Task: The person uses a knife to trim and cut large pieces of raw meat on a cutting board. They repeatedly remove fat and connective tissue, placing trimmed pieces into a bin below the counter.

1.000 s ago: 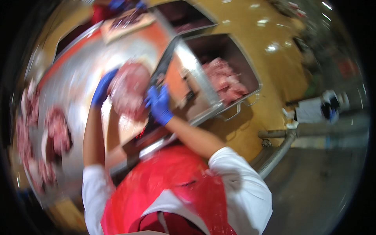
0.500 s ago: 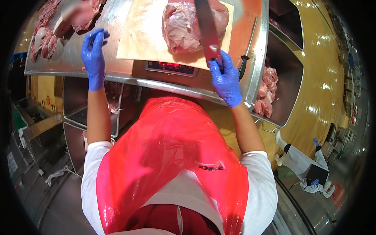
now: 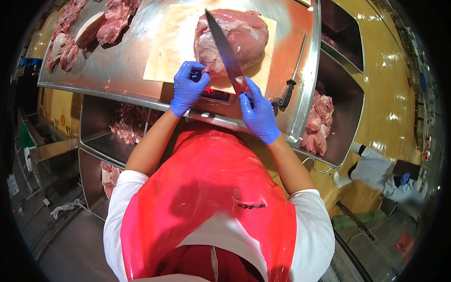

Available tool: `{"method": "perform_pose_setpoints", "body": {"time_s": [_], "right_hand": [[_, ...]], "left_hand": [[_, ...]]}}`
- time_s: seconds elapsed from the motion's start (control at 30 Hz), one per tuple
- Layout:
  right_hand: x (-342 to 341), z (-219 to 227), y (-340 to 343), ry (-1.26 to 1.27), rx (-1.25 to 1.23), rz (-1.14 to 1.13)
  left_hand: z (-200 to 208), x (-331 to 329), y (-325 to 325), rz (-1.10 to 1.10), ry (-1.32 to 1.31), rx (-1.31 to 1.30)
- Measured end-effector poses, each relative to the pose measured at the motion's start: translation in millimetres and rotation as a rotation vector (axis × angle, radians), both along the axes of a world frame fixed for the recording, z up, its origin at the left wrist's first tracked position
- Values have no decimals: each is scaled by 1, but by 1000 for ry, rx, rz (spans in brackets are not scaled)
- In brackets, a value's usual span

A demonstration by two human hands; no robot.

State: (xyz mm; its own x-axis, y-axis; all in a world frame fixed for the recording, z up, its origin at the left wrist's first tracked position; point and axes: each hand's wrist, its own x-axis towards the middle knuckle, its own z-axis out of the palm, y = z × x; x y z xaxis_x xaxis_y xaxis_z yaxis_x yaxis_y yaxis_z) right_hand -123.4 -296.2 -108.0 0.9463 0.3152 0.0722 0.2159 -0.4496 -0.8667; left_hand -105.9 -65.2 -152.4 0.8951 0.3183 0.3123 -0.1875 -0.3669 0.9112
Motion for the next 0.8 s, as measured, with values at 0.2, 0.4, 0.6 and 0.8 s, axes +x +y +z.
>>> {"method": "perform_pose_setpoints", "body": {"time_s": [0.2, 0.4, 0.6, 0.8], "right_hand": [[0, 6, 13, -102, -70, 106], [29, 15, 65, -340, -151, 156], [-18, 32, -23, -129, -716, 372], [25, 28, 75, -232, -654, 267]], "left_hand": [[-5, -1, 10, -7, 67, -75], [-4, 0, 12, -22, 60, -35], [9, -6, 16, -43, 11, -46], [0, -6, 24, -125, 13, 16]]}}
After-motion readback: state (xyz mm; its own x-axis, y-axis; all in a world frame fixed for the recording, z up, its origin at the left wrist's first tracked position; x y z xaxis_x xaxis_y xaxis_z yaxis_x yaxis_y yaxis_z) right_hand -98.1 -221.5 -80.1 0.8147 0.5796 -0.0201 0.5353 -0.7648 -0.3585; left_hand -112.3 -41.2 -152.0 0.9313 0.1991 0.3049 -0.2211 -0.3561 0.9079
